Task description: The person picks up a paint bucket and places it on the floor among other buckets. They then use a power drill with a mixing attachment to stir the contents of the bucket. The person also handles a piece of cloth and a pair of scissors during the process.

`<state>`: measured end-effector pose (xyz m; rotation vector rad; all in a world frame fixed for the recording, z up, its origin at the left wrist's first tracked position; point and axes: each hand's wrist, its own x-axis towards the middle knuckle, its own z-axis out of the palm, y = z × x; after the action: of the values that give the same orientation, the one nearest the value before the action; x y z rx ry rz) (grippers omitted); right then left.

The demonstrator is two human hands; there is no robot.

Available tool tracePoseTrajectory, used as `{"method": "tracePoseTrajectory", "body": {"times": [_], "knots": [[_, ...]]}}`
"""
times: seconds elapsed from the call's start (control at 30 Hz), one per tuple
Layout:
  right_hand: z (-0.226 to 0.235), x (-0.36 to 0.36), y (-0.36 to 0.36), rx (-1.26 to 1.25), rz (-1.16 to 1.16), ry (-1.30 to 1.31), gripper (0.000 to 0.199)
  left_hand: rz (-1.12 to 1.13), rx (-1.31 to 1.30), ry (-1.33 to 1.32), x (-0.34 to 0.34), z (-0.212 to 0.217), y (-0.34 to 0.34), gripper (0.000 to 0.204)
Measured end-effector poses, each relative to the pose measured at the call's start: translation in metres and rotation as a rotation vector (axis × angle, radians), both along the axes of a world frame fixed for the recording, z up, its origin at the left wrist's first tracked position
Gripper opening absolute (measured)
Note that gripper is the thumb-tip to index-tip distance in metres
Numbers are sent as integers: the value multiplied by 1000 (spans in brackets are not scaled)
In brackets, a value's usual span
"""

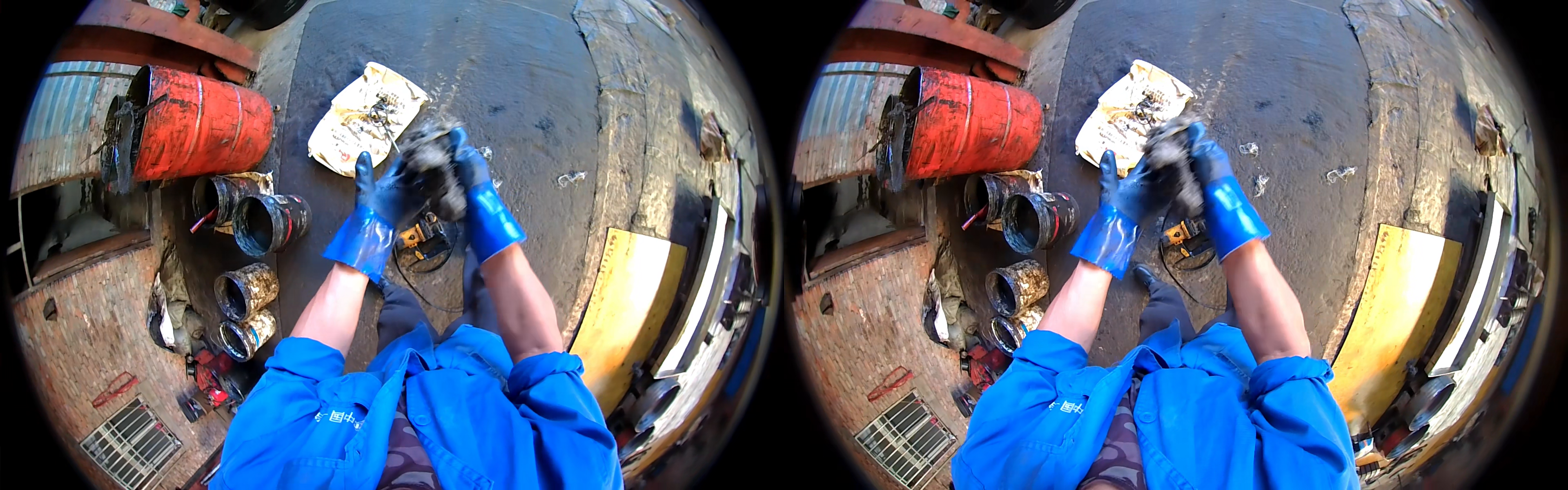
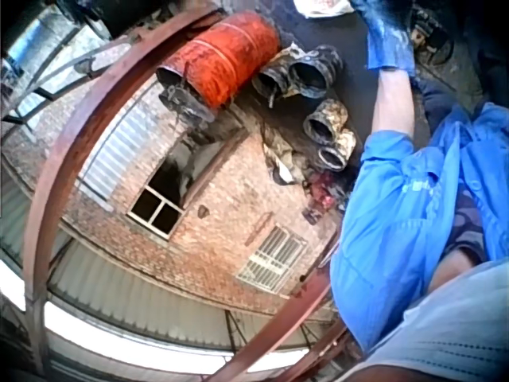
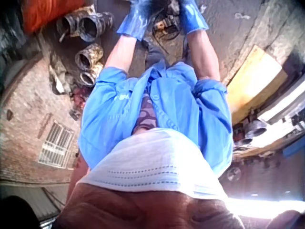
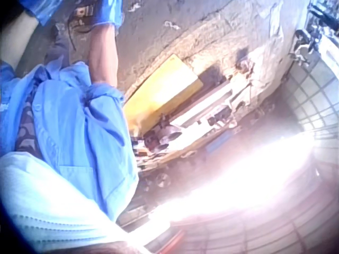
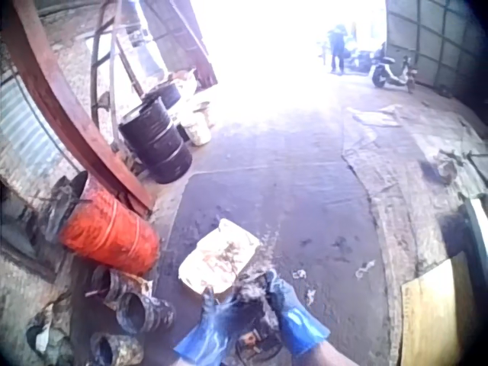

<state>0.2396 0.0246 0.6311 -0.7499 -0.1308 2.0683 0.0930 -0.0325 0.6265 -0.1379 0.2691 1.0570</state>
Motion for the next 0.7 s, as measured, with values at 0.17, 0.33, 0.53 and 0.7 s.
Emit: {"method": "tracePoseTrajectory", "body": {"times": [0.17,0.33,0.53,0.7], "knots": [[7,-46,-50,658,210,-773,20,-180,552,1351,-17,-61,-37,57],[-8,-25,-33,974,194,-704,18,-46,-374,656,28,32,-24,48],[37,-26,-53,1236,166,-1017,25,217,-328,381,-16,-56,-6,47],[45,-41,-70,1343,126,-1142,28,189,-190,653,-2,-44,2,46]]}}
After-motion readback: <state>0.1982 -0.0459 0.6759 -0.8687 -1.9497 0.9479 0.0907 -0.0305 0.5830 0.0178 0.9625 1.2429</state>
